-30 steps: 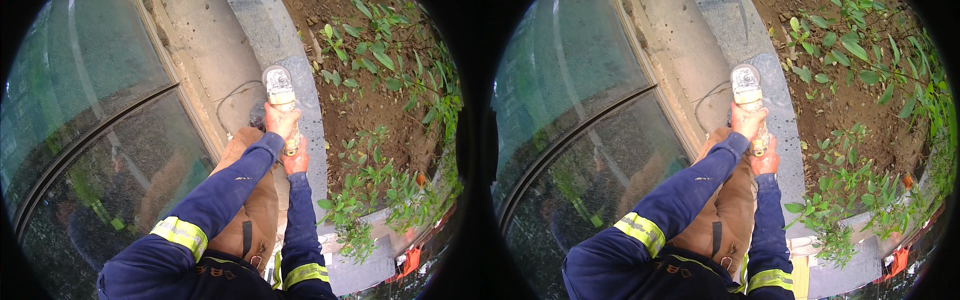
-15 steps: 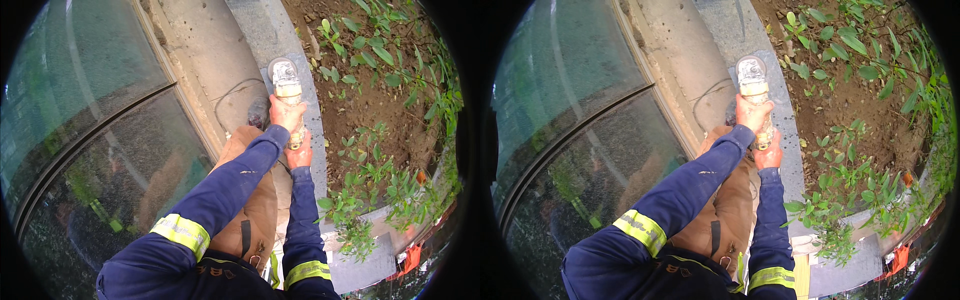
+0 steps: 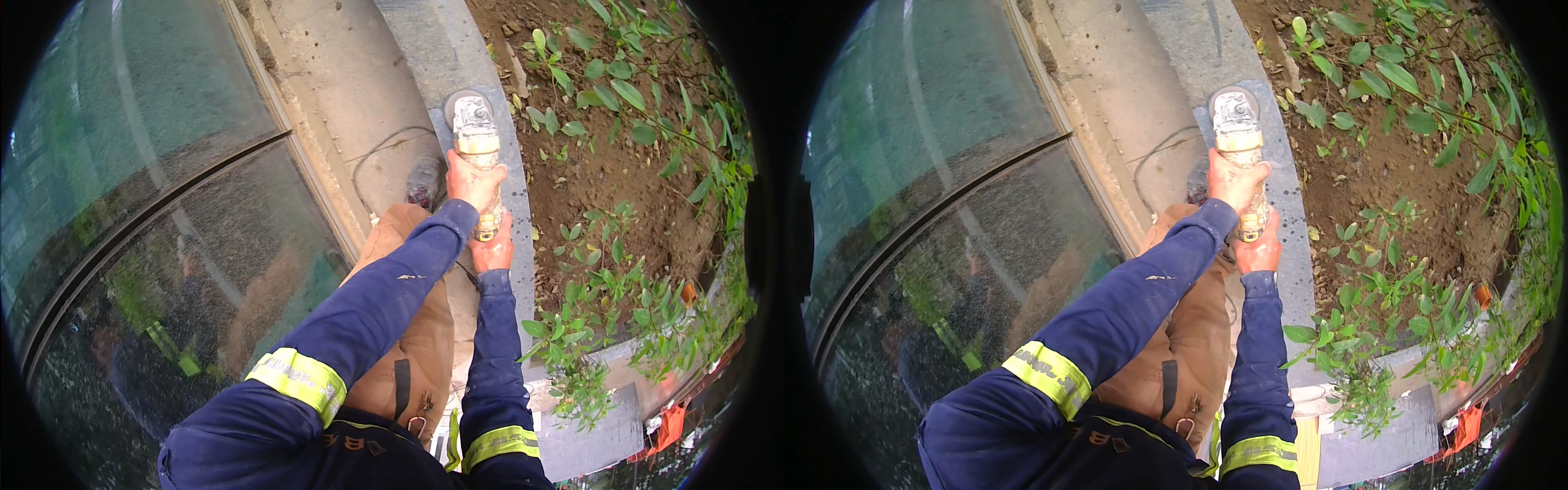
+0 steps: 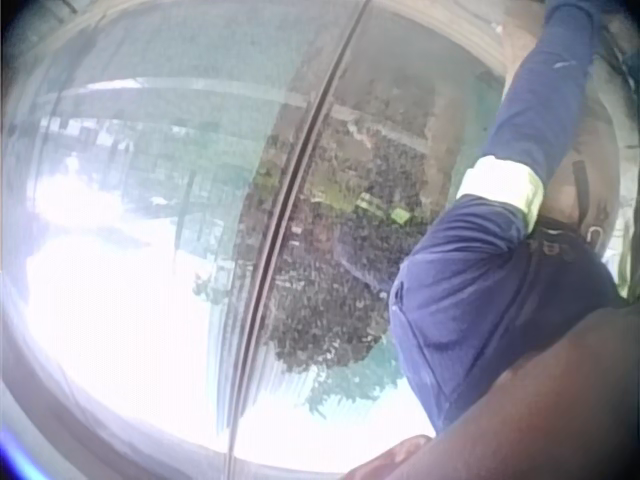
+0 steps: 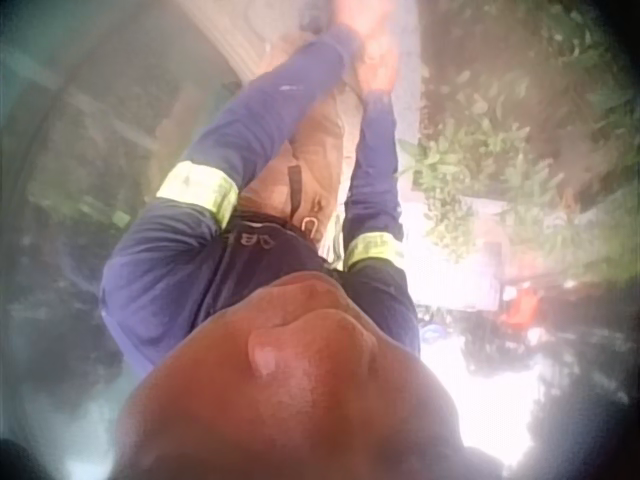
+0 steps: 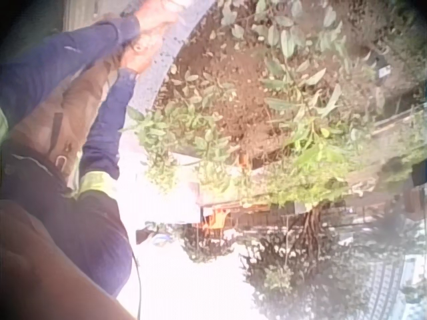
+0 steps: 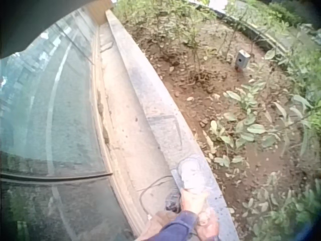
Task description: The person uses a handheld angle grinder to grind a concrete curb edge. The tool is held with both hands and moved along the curb surface, producing dust as the concrete is abraded.
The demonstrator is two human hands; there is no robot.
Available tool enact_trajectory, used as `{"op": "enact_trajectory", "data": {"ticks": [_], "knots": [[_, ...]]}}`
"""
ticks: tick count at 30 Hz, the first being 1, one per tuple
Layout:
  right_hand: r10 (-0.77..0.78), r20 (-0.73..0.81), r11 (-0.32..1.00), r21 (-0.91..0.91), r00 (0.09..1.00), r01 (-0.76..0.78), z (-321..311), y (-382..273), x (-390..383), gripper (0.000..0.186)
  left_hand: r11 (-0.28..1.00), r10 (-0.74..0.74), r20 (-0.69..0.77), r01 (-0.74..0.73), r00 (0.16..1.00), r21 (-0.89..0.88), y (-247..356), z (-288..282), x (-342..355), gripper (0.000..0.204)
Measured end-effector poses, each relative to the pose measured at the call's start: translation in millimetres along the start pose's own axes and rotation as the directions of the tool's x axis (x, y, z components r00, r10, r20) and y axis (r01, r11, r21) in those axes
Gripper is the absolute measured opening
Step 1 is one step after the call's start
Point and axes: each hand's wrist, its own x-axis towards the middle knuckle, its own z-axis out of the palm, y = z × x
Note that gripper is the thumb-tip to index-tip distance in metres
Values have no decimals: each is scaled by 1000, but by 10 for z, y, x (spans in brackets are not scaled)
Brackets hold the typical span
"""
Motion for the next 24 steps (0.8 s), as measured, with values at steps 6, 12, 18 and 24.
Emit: {"op": "enact_trajectory", "data": {"ticks": [6,12,18,24], "knots": [[-6,78,1000,-23,997,8,-13,36,-215,74,1000,-19,-59,18,998,-18,-316,-112,-71,73],[-40,29,999,11,999,39,-14,78,-147,75,1000,-12,-10,12,1000,-21,-168,-30,-68,73],[-32,91,999,2,995,32,37,-7,-147,74,999,17,-78,-20,997,-39,-350,-107,51,73],[-6,57,1000,19,998,5,-58,52,-260,76,998,-35,-17,34,999,-51,-266,-60,-151,73]]}}
